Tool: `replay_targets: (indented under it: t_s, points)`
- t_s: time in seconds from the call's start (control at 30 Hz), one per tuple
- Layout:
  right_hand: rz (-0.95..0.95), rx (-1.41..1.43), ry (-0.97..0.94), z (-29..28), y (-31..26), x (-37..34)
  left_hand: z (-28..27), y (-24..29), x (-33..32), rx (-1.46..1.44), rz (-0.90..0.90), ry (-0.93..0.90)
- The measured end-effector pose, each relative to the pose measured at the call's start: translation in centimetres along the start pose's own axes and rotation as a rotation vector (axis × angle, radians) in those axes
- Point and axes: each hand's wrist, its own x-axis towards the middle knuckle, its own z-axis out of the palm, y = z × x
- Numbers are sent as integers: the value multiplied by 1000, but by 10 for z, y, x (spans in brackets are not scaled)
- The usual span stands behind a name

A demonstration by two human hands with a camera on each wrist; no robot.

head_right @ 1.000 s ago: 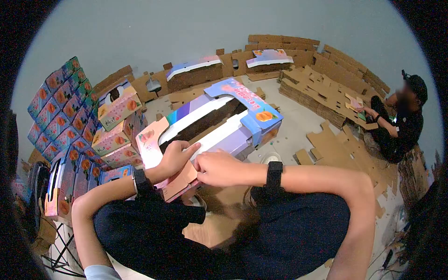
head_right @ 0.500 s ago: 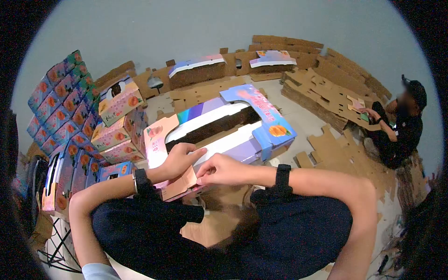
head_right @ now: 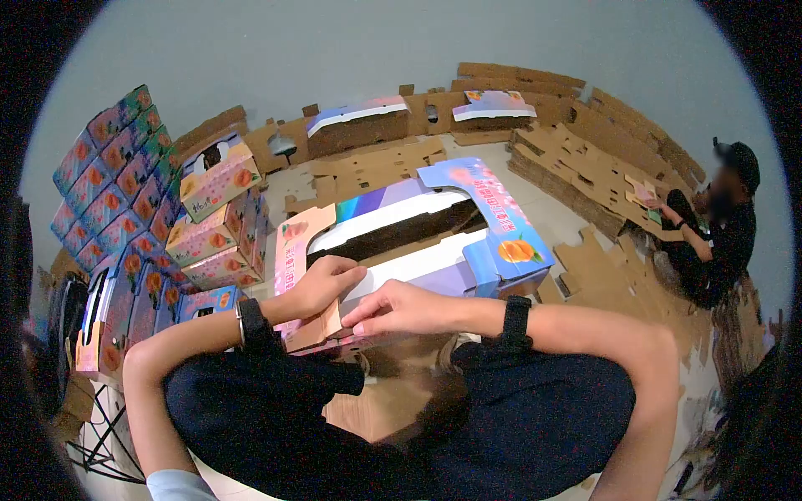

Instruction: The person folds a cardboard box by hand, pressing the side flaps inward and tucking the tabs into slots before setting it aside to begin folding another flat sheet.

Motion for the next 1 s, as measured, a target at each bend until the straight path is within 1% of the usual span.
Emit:
replay_targets:
  t_s: [0.13,0.23,0.27,0.33,0.37,0.43,0.47,0.5,0.57,0.6,0.7,0.77,0.8,0.87,0.9,0.97,1.0]
  points:
    - [-4,-31,-108,-3,-2,0,-3,-1,-1,-20,-15,-25]
    - [-29,6,-135,1,-6,4,-7,-2,-3,-17,-18,-38]
    - [-26,6,-134,1,-11,4,-9,-3,-3,-16,-6,-70]
    - [194,64,-190,5,-22,-7,5,0,-3,-11,32,-97]
    - [197,61,-199,6,-20,-6,7,-1,-3,-16,28,-90]
    - [254,102,-248,8,-17,-1,8,2,-2,41,115,-174]
    - [235,-33,-239,9,-18,2,10,2,-1,87,104,-178]
    - [239,-32,-240,12,-16,2,11,4,-1,84,104,-178]
    - [143,-111,-203,16,-11,0,10,11,-1,137,61,-190]
    - [142,-110,-200,15,-12,-1,10,10,-1,139,63,-192]
    - [163,-80,-218,10,-12,-2,9,7,0,106,72,-184]
    - [201,127,-239,7,-7,-1,8,6,0,56,59,-181]
    - [205,124,-239,9,-11,-1,7,7,-1,52,61,-179]
    - [136,122,-395,18,-26,0,3,10,-3,104,69,-197]
    - [82,175,-535,27,-34,1,4,9,-1,96,77,-184]
    - [30,169,-565,42,-51,6,12,-3,5,109,123,-134]
    - [28,168,-559,44,-44,7,14,-3,7,131,140,-118]
